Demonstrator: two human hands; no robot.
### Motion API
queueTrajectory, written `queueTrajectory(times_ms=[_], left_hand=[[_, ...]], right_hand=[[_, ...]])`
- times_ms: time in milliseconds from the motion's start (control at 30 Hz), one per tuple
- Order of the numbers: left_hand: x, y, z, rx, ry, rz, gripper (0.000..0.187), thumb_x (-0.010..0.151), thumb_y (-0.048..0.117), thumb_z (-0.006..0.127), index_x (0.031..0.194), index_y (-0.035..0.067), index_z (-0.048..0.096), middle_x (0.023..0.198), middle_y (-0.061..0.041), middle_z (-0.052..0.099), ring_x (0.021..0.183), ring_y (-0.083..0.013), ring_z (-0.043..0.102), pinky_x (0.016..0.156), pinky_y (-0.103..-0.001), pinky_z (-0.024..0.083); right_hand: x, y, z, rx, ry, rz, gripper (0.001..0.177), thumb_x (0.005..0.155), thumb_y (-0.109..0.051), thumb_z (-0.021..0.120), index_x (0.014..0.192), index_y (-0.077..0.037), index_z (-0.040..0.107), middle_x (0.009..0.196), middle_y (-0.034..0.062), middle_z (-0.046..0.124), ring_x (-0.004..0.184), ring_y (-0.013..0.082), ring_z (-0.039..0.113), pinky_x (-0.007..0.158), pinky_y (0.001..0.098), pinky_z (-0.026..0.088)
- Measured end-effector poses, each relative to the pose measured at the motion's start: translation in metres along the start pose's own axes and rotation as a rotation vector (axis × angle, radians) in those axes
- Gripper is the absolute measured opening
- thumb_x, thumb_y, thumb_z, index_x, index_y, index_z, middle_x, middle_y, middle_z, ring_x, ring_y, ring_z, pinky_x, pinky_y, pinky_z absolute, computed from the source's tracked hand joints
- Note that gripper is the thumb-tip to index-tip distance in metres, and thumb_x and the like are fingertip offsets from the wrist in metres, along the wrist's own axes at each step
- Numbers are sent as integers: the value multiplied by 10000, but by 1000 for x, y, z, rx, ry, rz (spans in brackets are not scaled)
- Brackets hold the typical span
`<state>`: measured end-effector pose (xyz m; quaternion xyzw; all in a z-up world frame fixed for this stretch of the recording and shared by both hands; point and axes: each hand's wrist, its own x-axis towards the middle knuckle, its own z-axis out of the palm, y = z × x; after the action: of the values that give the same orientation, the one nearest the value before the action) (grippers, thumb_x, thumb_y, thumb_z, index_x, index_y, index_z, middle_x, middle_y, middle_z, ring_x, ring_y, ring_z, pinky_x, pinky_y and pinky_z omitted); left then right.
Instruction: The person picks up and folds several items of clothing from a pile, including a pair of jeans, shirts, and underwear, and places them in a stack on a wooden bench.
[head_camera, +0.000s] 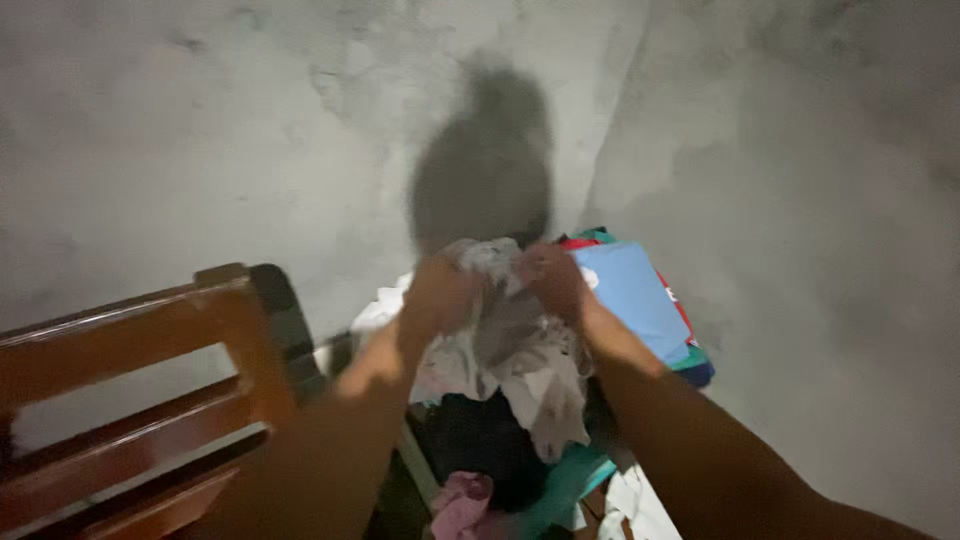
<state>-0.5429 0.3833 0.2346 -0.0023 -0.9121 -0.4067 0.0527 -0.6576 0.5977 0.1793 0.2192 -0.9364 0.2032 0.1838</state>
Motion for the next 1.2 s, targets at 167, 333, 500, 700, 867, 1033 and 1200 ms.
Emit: queueTrajectory(times_ms=[167,333,500,700,867,1033,1200], left_hand=[[-42,28,-100,-879,189,35,258,905,169,603,1110,18,644,928,-143,679,785,-235,644,675,-424,547],[-69,-21,-136,-906,329,244,267,916,186,596,1132,37,643,983,-87,682,874,-181,661,777,-353,563],[-131,-97,-204,-1169,399,67,257,793,120,564,1028,29,614,919,-102,664,857,-252,661,770,-419,583],[-219,-110,-242,-486,217,-102,440,813,225,688,1243,134,691,1148,-34,749,1025,-148,691,886,-301,518],[-272,-92,-255,-689,204,-99,419,873,302,731,1182,19,744,1075,-119,783,927,-200,726,877,-375,559],[-350,-107,-294,-990,359,-196,416,832,302,688,1118,3,730,1000,-130,796,890,-254,757,852,-446,607],[-424,-141,-318,-1122,568,-327,411,794,359,634,1010,22,726,905,-151,778,812,-316,736,749,-484,619]], right_hand=[[15,-109,-87,695,-29,14,368,979,-371,608,1225,-99,645,1143,65,658,1041,206,637,896,359,508],[-3,-211,-86,882,-439,-293,486,847,-325,734,1261,-99,619,1118,62,696,940,174,654,818,355,541],[-11,-249,-75,1008,-601,-150,388,956,-352,670,1100,4,724,1048,116,704,926,158,660,833,317,546],[2,-326,-56,1167,-920,-203,275,950,-299,637,1106,-79,690,1055,68,694,970,167,671,852,348,566],[-9,-401,-52,1100,-1033,-285,208,995,-289,615,1090,-111,665,1075,1,669,974,97,627,844,308,517],[-30,-442,-29,1049,-1301,-485,173,984,-220,658,1087,-85,689,1005,-4,700,953,113,641,882,297,523],[-49,-479,-4,582,-1225,-574,216,949,-237,668,1081,-83,741,985,1,709,887,112,609,797,300,486]])
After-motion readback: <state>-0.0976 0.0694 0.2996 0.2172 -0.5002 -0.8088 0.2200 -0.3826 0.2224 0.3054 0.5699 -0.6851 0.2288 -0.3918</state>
